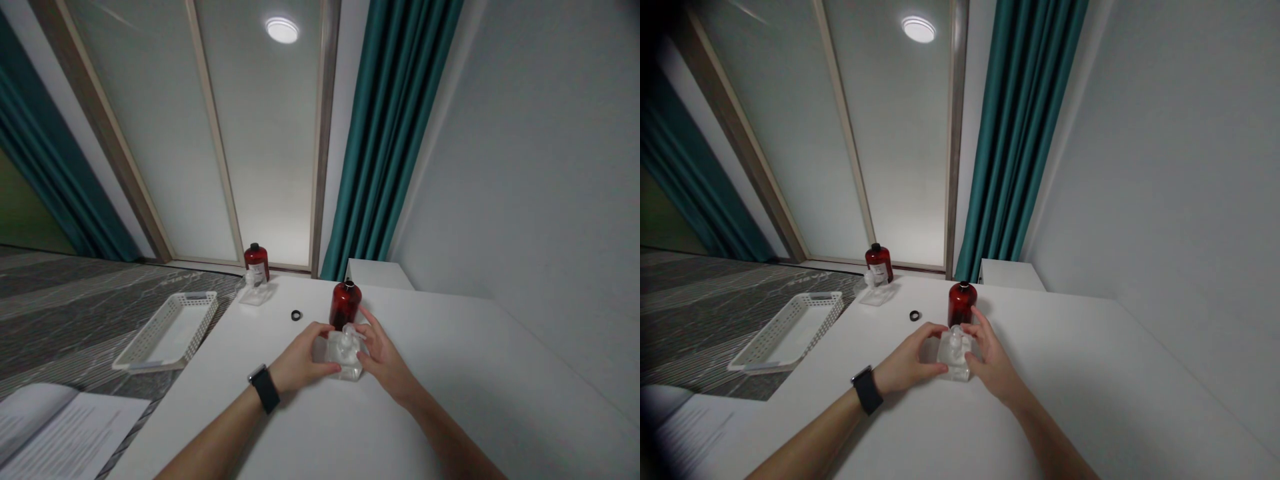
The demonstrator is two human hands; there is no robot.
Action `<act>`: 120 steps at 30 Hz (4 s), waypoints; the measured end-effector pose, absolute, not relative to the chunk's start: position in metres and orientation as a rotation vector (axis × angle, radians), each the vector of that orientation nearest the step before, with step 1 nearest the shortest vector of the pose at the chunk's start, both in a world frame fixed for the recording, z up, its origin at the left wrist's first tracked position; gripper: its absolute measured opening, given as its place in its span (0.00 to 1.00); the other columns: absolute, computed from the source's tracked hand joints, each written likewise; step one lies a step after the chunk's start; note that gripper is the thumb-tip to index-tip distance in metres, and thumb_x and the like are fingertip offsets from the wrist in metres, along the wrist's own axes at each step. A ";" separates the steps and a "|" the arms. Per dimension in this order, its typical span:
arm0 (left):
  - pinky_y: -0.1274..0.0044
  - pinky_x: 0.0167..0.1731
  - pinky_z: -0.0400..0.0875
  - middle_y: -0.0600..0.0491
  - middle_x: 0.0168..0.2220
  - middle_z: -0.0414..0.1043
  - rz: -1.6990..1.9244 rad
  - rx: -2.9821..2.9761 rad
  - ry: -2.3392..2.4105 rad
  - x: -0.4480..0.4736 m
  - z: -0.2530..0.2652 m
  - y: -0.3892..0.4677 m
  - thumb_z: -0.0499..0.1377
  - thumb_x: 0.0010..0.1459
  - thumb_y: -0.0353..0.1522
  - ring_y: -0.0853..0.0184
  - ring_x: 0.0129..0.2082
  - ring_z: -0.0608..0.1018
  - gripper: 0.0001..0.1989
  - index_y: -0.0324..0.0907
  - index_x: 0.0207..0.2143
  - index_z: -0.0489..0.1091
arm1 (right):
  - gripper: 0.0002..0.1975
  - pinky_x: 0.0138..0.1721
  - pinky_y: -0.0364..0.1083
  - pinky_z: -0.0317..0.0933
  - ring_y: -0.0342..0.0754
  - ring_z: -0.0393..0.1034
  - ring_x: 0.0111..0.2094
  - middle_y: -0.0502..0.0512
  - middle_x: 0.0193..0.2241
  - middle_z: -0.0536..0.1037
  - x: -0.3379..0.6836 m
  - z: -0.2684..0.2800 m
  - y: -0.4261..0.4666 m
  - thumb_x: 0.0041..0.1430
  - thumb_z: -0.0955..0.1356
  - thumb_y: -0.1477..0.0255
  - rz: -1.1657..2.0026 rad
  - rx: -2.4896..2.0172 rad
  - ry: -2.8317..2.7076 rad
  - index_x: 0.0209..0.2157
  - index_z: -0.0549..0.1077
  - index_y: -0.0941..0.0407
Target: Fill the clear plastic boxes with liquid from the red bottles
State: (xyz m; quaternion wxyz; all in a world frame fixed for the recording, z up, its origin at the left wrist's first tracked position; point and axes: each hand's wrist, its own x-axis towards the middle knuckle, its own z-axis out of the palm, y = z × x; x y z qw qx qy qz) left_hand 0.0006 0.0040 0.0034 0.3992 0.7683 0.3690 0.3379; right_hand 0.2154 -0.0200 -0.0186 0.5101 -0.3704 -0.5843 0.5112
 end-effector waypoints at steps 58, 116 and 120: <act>0.64 0.56 0.66 0.45 0.51 0.71 0.813 2.039 0.844 -0.006 0.008 0.007 0.65 0.49 0.28 0.56 0.51 0.73 0.28 0.40 0.54 0.65 | 0.38 0.61 0.57 0.55 0.54 0.68 0.56 0.60 0.54 0.72 0.205 -0.022 -0.019 0.57 0.72 0.65 1.171 -0.836 -1.436 0.65 0.53 0.48; 0.66 0.54 0.65 0.45 0.53 0.71 0.777 1.989 0.724 -0.008 0.002 0.011 0.66 0.54 0.35 0.56 0.52 0.73 0.25 0.42 0.53 0.65 | 0.31 0.58 0.56 0.59 0.54 0.68 0.55 0.59 0.54 0.73 0.206 -0.022 -0.019 0.59 0.71 0.65 0.986 -1.002 -1.525 0.62 0.62 0.50; 0.66 0.53 0.65 0.45 0.51 0.72 0.796 1.980 0.732 -0.007 0.003 0.010 0.66 0.54 0.36 0.56 0.51 0.73 0.25 0.41 0.53 0.65 | 0.27 0.57 0.56 0.60 0.55 0.68 0.54 0.59 0.51 0.75 0.201 -0.020 -0.021 0.58 0.71 0.65 0.924 -1.038 -1.519 0.59 0.65 0.50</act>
